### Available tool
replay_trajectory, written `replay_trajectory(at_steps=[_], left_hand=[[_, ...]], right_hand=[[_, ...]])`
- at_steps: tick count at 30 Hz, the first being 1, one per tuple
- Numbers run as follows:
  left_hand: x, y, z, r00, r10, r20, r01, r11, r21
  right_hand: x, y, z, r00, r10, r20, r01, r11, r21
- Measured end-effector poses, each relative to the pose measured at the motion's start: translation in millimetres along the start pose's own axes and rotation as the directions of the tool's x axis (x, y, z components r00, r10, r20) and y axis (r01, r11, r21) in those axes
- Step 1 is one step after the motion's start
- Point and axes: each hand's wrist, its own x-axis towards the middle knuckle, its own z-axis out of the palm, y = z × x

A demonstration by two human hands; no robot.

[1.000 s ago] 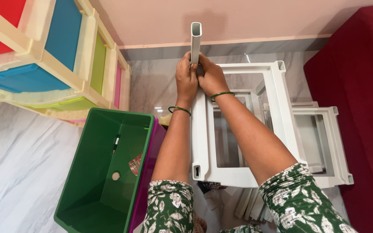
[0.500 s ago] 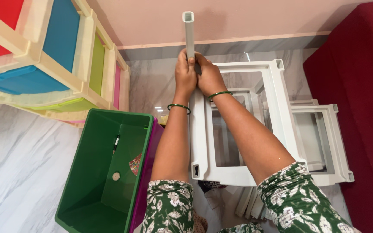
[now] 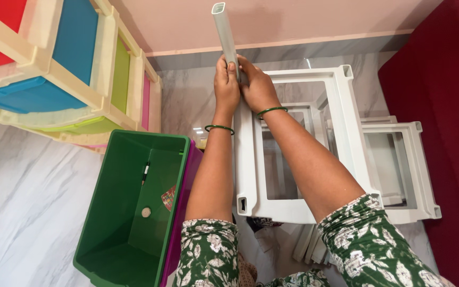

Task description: The person assembles a white plastic storage unit by inserting vertical support rods into the frame and attaching drawer-like components. The person works on the floor, handling multiple white plastic parts and rods to build the structure.

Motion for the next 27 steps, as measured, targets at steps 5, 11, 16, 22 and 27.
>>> replay_trajectory(at_steps=[5, 11, 16, 22, 27], left_hand=[[-1, 10, -2, 0.999, -0.028, 0.016, 0.028, 1.000, -0.011], [5, 41, 5, 0.975, 0.221, 0.033, -0.224, 0.964, 0.145], [-11, 89, 19, 0.975, 0.186, 0.123, -0.200, 0.973, 0.119], [-55, 151, 54, 0.943, 0.227, 0.244, -0.248, 0.967, 0.060], [-128, 192, 96, 0.886, 0.136, 0.444, -0.149, 0.989, -0.005]], right_hand=[[3, 5, -1, 0.994, 0.095, 0.047, -0.101, 0.985, 0.140], [7, 19, -18, 0.995, -0.095, -0.027, 0.097, 0.893, 0.439], [-14, 17, -57, 0.978, -0.166, -0.124, 0.198, 0.921, 0.334], [-83, -9, -138, 0.968, -0.156, -0.197, 0.208, 0.937, 0.280], [-186, -45, -213, 0.967, -0.139, -0.211, 0.191, 0.949, 0.251]])
